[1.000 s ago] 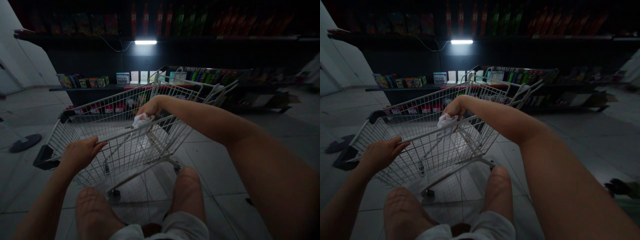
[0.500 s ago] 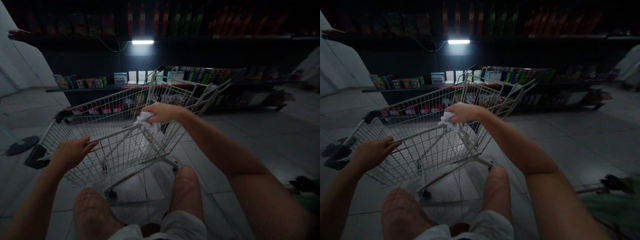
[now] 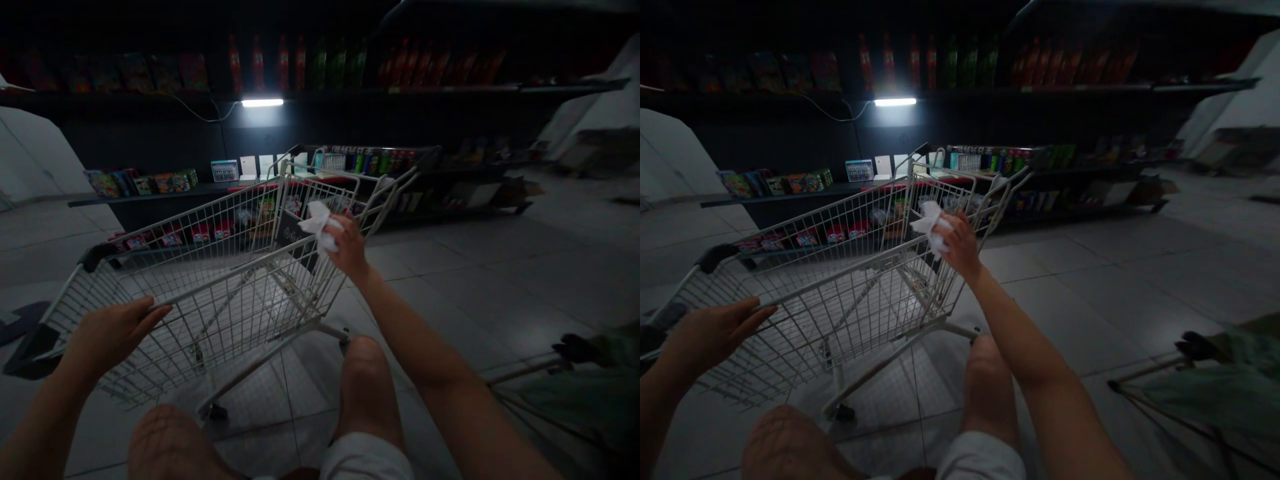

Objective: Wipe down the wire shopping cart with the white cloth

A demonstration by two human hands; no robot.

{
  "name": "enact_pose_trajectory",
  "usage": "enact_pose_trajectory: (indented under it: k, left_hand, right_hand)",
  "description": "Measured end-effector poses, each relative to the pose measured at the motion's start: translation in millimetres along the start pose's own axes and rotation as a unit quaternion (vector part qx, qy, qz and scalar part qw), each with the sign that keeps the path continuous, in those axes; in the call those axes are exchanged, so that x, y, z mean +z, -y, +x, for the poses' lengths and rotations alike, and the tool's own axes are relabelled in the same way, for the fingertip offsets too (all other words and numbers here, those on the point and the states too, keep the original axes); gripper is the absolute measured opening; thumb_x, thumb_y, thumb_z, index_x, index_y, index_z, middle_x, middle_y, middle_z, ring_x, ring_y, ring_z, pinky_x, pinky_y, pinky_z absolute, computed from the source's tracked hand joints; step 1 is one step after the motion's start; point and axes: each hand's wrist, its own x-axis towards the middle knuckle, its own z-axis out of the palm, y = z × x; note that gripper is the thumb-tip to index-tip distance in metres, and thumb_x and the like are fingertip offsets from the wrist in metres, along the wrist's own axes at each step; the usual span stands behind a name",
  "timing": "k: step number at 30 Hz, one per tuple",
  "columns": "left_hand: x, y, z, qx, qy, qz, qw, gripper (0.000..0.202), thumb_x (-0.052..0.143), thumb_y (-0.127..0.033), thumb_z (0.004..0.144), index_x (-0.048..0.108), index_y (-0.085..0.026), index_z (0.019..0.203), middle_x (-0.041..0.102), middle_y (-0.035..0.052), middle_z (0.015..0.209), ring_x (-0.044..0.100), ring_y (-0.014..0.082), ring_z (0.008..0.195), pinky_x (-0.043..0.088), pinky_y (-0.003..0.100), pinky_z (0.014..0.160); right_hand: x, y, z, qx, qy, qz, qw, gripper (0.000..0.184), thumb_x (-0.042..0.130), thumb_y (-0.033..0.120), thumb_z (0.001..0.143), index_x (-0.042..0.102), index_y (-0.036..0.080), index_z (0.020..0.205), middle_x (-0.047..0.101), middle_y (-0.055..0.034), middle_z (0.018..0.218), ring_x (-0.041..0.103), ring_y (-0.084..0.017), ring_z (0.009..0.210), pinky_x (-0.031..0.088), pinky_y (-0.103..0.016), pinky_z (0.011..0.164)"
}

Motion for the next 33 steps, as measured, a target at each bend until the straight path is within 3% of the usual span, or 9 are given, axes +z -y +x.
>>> enact_pose_trajectory:
  k: [2, 5, 8, 11, 17, 22, 26, 29, 33]
  left_hand:
    - [-2.1, 2.1, 3.5, -0.015, 0.036, -0.006, 0.999, 0.042, 0.032, -0.058, 0.092, 0.053, -0.024, 0.080, 0.065, 0.0014, 0.068, 0.063, 0.0227, 0.069, 0.031, 0.027, 0.060]
    - [-14.4, -15.7, 13.3, -0.040, 0.069, -0.023, 0.997, 0.052, 0.032, -0.066, 0.089, 0.059, -0.024, 0.099, 0.073, 0.0066, 0.091, 0.067, 0.0273, 0.085, 0.037, 0.030, 0.064]
    - [-30.4, -54.0, 30.1, 0.019, 0.021, -0.034, 0.999, 0.057, 0.028, -0.066, 0.090, 0.058, -0.023, 0.113, 0.073, 0.0081, 0.104, 0.067, 0.0283, 0.091, 0.038, 0.031, 0.066]
    - [-37.9, -87.4, 50.6, 0.089, -0.008, -0.024, 0.996, 0.056, 0.024, -0.065, 0.092, 0.060, -0.023, 0.105, 0.073, 0.0071, 0.096, 0.068, 0.0271, 0.089, 0.038, 0.031, 0.064]
    - [-29.7, -97.3, 73.0, 0.120, 0.044, -0.033, 0.991, 0.062, 0.013, -0.061, 0.095, 0.060, -0.023, 0.087, 0.070, 0.0069, 0.080, 0.066, 0.0225, 0.078, 0.039, 0.029, 0.065]
    - [-29.5, -98.3, 77.0, 0.116, 0.048, -0.036, 0.991, 0.061, 0.014, -0.062, 0.094, 0.061, -0.023, 0.090, 0.070, 0.0072, 0.081, 0.066, 0.0241, 0.080, 0.040, 0.031, 0.066]
    - [-30.7, -102.7, 81.3, 0.111, 0.040, -0.030, 0.993, 0.062, 0.014, -0.062, 0.094, 0.062, -0.022, 0.091, 0.069, 0.0077, 0.081, 0.066, 0.0246, 0.081, 0.040, 0.031, 0.066]
    - [-30.3, -99.5, 84.3, 0.113, 0.042, -0.038, 0.992, 0.062, 0.015, -0.061, 0.094, 0.063, -0.022, 0.091, 0.070, 0.0070, 0.079, 0.066, 0.0232, 0.078, 0.040, 0.030, 0.065]
    - [-29.5, -90.8, 88.1, 0.111, 0.040, -0.046, 0.992, 0.062, 0.016, -0.062, 0.093, 0.065, -0.023, 0.095, 0.071, 0.0057, 0.078, 0.066, 0.0226, 0.077, 0.039, 0.029, 0.064]
  right_hand:
    - [2.1, -27.8, -5.3, 0.048, -0.092, -0.001, 0.995, 0.031, 0.049, 0.025, 0.088, 0.060, 0.018, 0.116, 0.054, -0.0144, 0.132, 0.046, -0.026, 0.131, 0.029, -0.050, 0.120]
    - [16.2, -17.5, -5.8, 0.010, -0.198, 0.052, 0.979, 0.030, 0.055, 0.022, 0.084, 0.060, 0.022, 0.114, 0.058, -0.0108, 0.122, 0.053, -0.025, 0.121, 0.036, -0.052, 0.116]
    - [28.9, 15.6, -0.8, -0.110, -0.197, 0.100, 0.969, 0.031, 0.058, 0.023, 0.086, 0.058, 0.026, 0.116, 0.058, -0.0072, 0.124, 0.055, -0.021, 0.119, 0.041, -0.047, 0.114]
    - [27.3, 16.1, 4.1, -0.186, -0.163, 0.100, 0.964, 0.031, 0.058, 0.021, 0.086, 0.059, 0.028, 0.116, 0.058, -0.0047, 0.126, 0.056, -0.019, 0.120, 0.041, -0.044, 0.116]
    - [26.0, -34.9, 1.9, 0.032, -0.296, 0.114, 0.948, 0.030, 0.051, 0.012, 0.086, 0.061, 0.025, 0.111, 0.047, -0.0054, 0.142, 0.045, -0.024, 0.136, 0.043, -0.049, 0.112]
    - [90.5, 14.1, -42.2, 0.112, -0.306, 0.185, 0.927, 0.039, 0.045, 0.008, 0.083, 0.061, 0.022, 0.116, 0.039, -0.0071, 0.151, 0.034, -0.025, 0.145, 0.040, -0.050, 0.115]
    - [123.6, 47.7, -94.1, 0.078, -0.235, 0.198, 0.948, 0.035, 0.046, 0.009, 0.080, 0.066, 0.018, 0.107, 0.056, -0.0120, 0.132, 0.049, -0.026, 0.132, 0.047, -0.047, 0.106]
    - [107.1, 33.0, -89.7, 0.069, -0.246, 0.197, 0.947, 0.028, 0.054, 0.014, 0.080, 0.067, 0.020, 0.104, 0.062, -0.0099, 0.112, 0.058, -0.023, 0.112, 0.053, -0.043, 0.097]
    - [76.9, -5.0, -29.0, 0.119, -0.294, 0.187, 0.930, 0.045, 0.052, 0.011, 0.080, 0.060, 0.023, 0.122, 0.048, -0.0094, 0.140, 0.043, -0.025, 0.136, 0.041, -0.050, 0.113]
